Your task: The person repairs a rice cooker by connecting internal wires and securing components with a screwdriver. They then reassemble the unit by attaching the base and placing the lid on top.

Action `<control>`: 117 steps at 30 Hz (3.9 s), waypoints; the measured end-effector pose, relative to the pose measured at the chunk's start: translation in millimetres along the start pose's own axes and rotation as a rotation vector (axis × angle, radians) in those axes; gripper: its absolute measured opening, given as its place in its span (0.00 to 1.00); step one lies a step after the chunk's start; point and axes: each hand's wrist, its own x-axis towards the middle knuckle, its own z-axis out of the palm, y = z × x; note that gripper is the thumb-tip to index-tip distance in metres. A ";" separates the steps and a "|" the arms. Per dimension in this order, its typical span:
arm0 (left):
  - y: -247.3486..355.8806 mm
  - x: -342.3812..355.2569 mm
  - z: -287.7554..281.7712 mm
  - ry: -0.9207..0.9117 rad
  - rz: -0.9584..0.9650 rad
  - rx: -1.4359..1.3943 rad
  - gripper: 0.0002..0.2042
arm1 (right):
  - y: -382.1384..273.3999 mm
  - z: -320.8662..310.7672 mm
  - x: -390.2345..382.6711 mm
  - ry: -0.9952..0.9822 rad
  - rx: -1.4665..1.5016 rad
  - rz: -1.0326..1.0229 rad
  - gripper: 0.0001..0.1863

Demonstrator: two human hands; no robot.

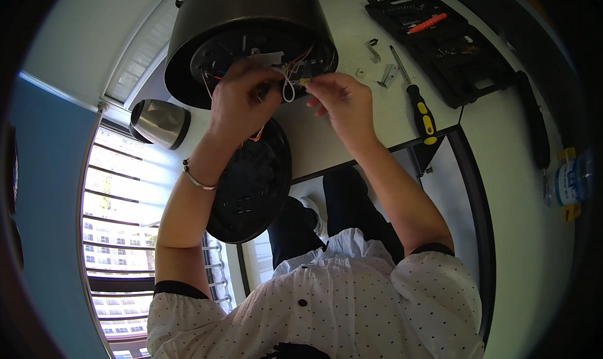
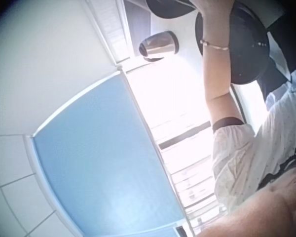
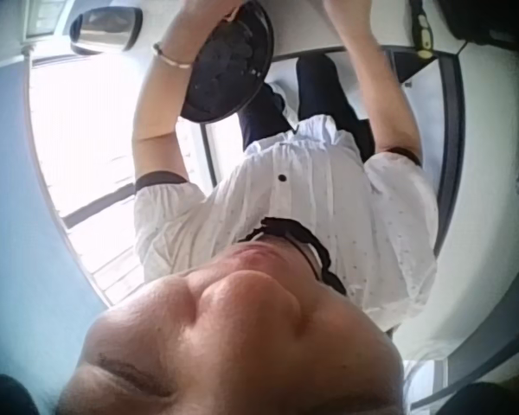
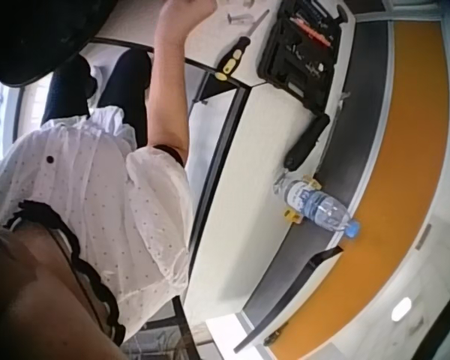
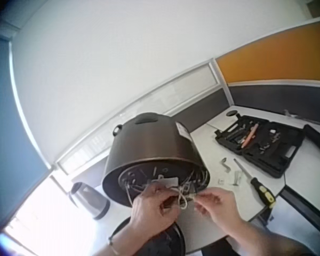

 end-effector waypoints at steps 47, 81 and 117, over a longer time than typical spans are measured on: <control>-11.8 -6.0 24.6 0.231 0.192 0.204 0.04 | -17.5 -0.7 27.3 -0.156 -0.655 -0.328 0.06; -13.5 1.9 21.9 0.218 -0.031 -0.356 0.06 | -10.5 3.4 29.4 -0.166 -0.436 -0.176 0.07; 0.9 1.5 6.1 -0.103 -0.405 -0.536 0.05 | -13.8 -6.8 17.4 -0.111 -0.413 -0.102 0.07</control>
